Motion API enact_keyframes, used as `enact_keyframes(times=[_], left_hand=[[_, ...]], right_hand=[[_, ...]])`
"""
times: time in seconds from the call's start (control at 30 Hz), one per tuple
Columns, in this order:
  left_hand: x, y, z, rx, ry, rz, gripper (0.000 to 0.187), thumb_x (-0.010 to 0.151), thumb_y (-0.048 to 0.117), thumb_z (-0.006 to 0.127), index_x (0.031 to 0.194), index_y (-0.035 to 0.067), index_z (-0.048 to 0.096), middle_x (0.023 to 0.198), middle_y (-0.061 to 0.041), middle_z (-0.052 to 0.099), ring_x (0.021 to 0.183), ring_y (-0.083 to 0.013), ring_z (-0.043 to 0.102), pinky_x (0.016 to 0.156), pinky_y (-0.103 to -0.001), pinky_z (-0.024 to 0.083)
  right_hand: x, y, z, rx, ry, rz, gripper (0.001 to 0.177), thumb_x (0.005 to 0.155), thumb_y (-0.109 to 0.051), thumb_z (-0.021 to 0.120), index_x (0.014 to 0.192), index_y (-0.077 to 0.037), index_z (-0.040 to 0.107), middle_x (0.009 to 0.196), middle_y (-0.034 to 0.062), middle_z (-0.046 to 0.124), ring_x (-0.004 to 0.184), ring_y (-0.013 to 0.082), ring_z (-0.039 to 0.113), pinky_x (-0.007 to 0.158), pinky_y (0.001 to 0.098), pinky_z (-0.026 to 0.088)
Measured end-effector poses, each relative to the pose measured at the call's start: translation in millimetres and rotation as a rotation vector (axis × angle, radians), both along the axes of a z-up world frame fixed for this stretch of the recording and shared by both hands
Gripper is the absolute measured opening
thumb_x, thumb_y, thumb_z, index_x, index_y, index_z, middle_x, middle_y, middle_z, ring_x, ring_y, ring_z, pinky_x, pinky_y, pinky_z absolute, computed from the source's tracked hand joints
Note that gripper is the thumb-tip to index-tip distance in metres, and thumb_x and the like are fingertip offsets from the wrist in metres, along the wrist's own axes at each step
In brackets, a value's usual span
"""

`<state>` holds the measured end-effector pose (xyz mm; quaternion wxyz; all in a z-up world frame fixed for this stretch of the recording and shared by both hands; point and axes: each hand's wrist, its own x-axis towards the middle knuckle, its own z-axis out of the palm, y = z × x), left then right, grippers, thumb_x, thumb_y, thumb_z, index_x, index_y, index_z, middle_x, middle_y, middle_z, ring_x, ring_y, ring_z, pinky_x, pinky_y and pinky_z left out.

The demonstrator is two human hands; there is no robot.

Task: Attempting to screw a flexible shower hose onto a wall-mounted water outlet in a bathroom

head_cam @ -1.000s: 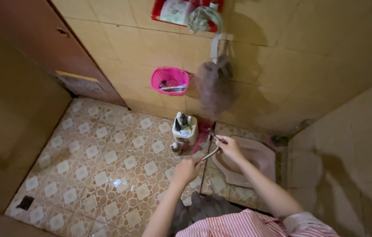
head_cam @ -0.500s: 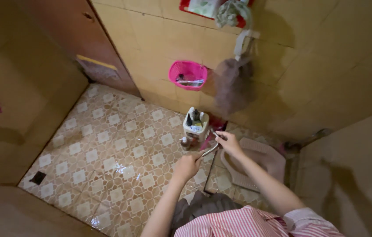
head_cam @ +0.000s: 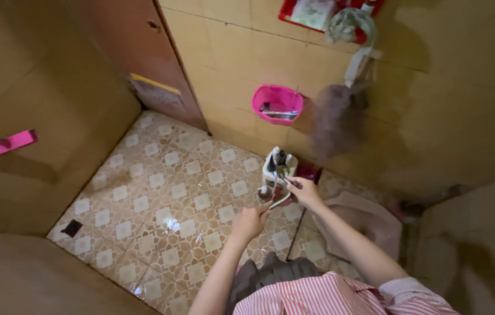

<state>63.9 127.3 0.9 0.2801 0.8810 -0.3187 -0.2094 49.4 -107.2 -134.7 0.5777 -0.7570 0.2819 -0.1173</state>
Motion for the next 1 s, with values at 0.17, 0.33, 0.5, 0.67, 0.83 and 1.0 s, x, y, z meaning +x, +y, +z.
enact_keyframes(times=[0.17,0.33,0.5,0.67,0.83,1.0], left_hand=[[15.0,19.7,-10.1,-0.074,-0.036,0.004,0.027,0.085,0.027,0.053,0.108,0.024,0.065,0.094,-0.010,0.068,0.087,-0.0351,0.063,0.076,-0.050,0.050],[32.7,39.4,-33.2,-0.160,-0.026,0.012,0.026,0.084,0.023,0.053,0.106,0.018,0.067,0.091,-0.014,0.068,0.085,-0.0386,0.062,0.075,-0.053,0.049],[44.4,68.3,-19.7,-0.083,0.002,0.059,0.025,0.085,0.027,0.054,0.105,0.021,0.068,0.092,-0.009,0.069,0.088,-0.0341,0.063,0.077,-0.046,0.051],[60.1,88.7,-46.3,0.020,0.021,0.121,0.024,0.086,0.035,0.052,0.103,0.026,0.067,0.091,-0.006,0.069,0.090,-0.0297,0.064,0.080,-0.043,0.051],[68.9,115.5,-22.1,-0.007,0.032,0.131,0.027,0.086,0.032,0.053,0.109,0.026,0.065,0.099,-0.006,0.067,0.093,-0.0293,0.063,0.081,-0.043,0.051],[78.3,131.9,-8.4,-0.066,0.015,0.123,0.030,0.086,0.024,0.052,0.114,0.021,0.063,0.102,-0.010,0.066,0.096,-0.0327,0.061,0.081,-0.047,0.050]], right_hand=[[16.7,22.4,10.4,-0.057,0.018,0.040,0.032,0.071,-0.019,0.073,0.103,-0.017,0.070,0.091,0.0113,0.069,0.085,0.0209,0.065,0.072,0.0321,0.052],[36.6,46.1,12.6,-0.083,0.042,0.090,0.033,0.071,-0.019,0.072,0.104,-0.016,0.069,0.091,0.0135,0.069,0.087,0.0235,0.065,0.075,0.0334,0.052],[56.7,72.6,21.5,-0.083,0.060,0.127,0.032,0.071,-0.020,0.073,0.103,-0.020,0.070,0.095,0.0136,0.068,0.088,0.0258,0.065,0.075,0.0326,0.052],[74.8,100.6,13.2,0.051,0.022,0.135,0.034,0.073,-0.014,0.071,0.108,-0.013,0.068,0.094,0.0160,0.067,0.084,0.0223,0.065,0.074,0.0324,0.052],[94.3,120.1,4.6,-0.093,0.040,0.209,0.034,0.072,-0.021,0.073,0.105,-0.022,0.070,0.088,0.0071,0.069,0.081,0.0182,0.066,0.071,0.0305,0.053],[107.5,144.0,10.2,-0.128,-0.016,0.240,0.033,0.073,-0.023,0.071,0.106,-0.022,0.069,0.089,0.0081,0.069,0.082,0.0206,0.066,0.072,0.0314,0.052]])
